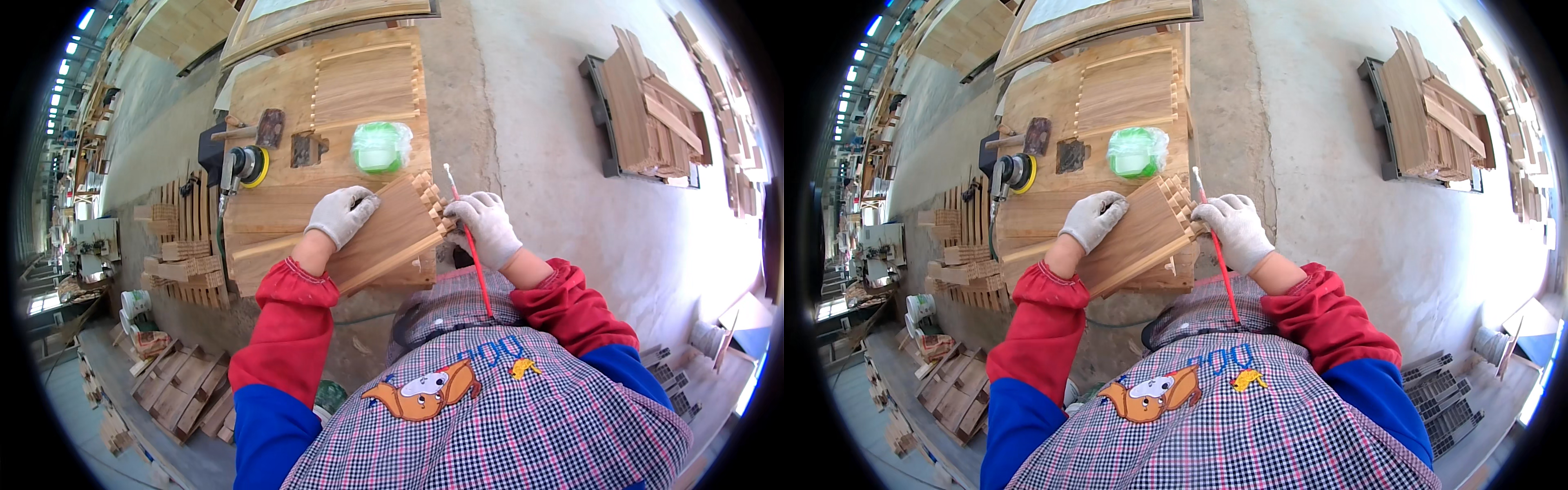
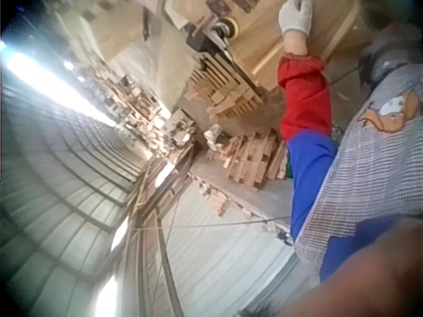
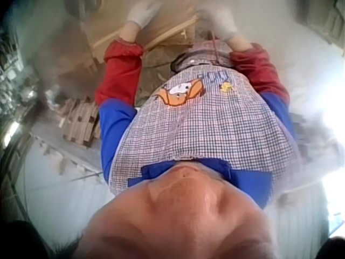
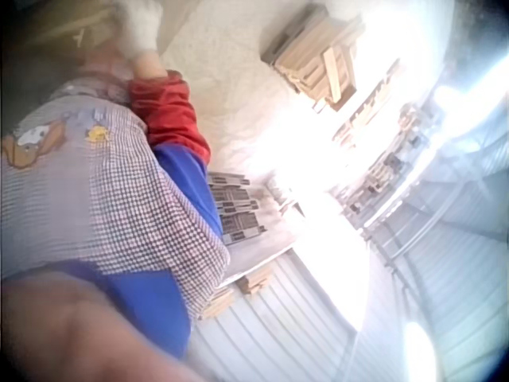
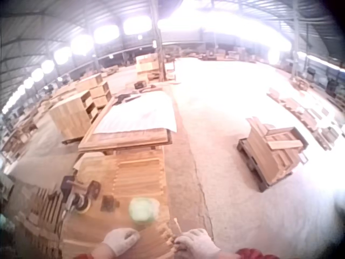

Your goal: The person applies glue to the finger joints of wooden slats using a brush. They then sit on the floor and assemble the slats into a box-like structure, using a mallet to tap the pieces together securely.

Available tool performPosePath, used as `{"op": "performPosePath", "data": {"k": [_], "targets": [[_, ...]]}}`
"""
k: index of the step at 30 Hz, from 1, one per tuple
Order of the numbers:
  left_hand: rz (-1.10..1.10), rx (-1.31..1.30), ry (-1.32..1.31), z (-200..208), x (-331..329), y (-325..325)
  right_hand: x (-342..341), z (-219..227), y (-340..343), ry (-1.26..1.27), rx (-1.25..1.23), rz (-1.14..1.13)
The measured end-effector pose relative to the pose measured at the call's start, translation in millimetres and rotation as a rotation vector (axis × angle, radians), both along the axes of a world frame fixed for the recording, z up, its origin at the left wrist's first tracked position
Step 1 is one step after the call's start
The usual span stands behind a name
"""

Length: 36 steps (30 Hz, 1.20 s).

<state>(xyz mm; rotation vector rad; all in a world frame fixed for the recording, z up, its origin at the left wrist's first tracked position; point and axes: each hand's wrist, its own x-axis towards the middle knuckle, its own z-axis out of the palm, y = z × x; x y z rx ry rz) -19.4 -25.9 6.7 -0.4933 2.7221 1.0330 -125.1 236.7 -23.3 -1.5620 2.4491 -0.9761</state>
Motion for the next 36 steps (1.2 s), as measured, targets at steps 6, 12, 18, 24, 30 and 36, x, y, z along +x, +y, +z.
{"op": "performPosePath", "data": {"k": [6,12,18,24,30,36], "targets": [[0.035,-0.120,0.072,-5.4,4.7,7.8,-15.1,11.2,0.3,-0.244,0.009,-0.009],[0.101,-0.270,0.148,-2.9,7.8,22.7,-16.4,20.0,-10.2,-0.878,-0.288,-0.222],[0.106,-0.292,0.161,-3.7,7.7,23.8,-19.4,13.5,-27.9,-0.917,-0.326,-0.275],[0.110,-0.295,0.185,-2.4,6.0,25.7,-25.0,12.6,-34.9,-0.656,-0.274,-0.217],[0.120,-0.301,0.173,-2.0,7.8,25.1,-24.2,17.9,-32.1,-0.636,-0.233,-0.241],[0.117,-0.303,0.197,-4.3,6.8,24.9,-32.4,22.4,-49.2,-0.933,-0.216,-0.329]]}}
